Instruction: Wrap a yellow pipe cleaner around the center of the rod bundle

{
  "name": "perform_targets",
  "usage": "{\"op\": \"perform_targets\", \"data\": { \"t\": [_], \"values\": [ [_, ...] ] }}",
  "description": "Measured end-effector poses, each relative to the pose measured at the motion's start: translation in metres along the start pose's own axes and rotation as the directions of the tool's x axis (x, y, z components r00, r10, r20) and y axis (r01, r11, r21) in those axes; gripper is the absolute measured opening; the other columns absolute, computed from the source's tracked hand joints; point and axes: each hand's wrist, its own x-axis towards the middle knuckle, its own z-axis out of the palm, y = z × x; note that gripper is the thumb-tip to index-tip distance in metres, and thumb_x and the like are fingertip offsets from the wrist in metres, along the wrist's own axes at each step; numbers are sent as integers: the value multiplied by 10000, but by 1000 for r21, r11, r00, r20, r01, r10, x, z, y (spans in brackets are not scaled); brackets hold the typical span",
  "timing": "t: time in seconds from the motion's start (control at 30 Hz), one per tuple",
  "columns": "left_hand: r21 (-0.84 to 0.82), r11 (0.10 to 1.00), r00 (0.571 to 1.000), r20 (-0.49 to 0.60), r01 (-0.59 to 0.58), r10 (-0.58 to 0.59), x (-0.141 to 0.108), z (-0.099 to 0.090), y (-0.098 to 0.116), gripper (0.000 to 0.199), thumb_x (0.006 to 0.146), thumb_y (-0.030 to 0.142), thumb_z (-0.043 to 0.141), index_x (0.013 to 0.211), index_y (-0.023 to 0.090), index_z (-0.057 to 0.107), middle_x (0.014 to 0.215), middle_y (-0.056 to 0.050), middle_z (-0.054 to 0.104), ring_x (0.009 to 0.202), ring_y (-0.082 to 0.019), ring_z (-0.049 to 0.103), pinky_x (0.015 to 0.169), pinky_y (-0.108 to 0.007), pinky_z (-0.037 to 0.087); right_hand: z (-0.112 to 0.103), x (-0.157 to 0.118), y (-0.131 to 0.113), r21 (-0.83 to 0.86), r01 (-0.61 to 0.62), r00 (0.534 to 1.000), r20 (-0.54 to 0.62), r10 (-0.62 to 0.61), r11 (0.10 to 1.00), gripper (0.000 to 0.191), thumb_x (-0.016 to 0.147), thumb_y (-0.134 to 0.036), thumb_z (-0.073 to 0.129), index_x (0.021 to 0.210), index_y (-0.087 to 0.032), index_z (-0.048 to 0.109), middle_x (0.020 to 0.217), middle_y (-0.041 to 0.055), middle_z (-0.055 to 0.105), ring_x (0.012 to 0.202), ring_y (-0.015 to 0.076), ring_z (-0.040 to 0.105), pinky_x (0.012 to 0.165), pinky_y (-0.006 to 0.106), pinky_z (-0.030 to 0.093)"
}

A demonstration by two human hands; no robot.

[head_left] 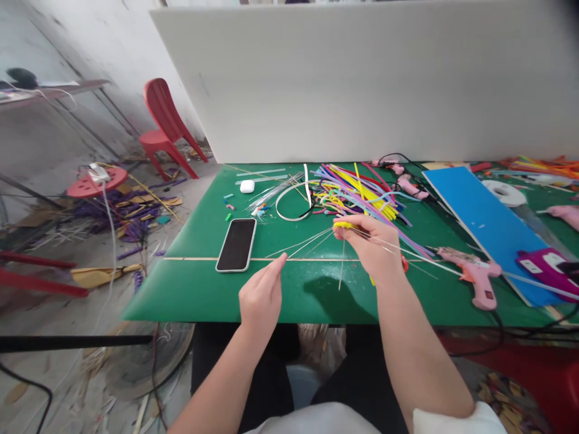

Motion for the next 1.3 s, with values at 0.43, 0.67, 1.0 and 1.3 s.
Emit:
{"op": "perform_targets", "data": {
  "t": [0.43,0.67,1.0,1.3],
  "values": [
    [-612,451,741,380,650,-553,46,-54,-9,334,836,359,468,949,103,652,828,-118,708,780,-227,674,633,-327,562,3,-9,-10,-356,681,706,86,-703,640,233,762,-112,598,937,-261,642,784,7,678,749,153,608,698,303,508],
    [-403,495,545,818,770,-182,62,-64,-1,181,745,329,612,760,179,713,552,-61,671,480,-170,623,479,-274,527,12,-13,-9,-321,689,713,145,-686,649,226,800,-128,545,970,-248,633,806,15,680,769,150,606,708,301,508],
    [-589,-135,540,795,797,-276,11,-31,5,271,696,426,663,652,161,629,413,9,497,371,-74,422,370,-191,340,12,-14,-5,-270,636,763,72,-643,724,213,794,-129,549,943,-248,643,800,12,671,753,141,618,691,295,513],
    [-631,-299,487,758,716,-434,-8,-19,1,420,783,568,458,639,197,593,478,6,500,457,-101,467,413,-217,391,11,-11,-5,-439,628,753,135,-643,643,208,794,-132,556,953,-237,638,816,21,672,773,150,587,728,286,489]
  ]
}}
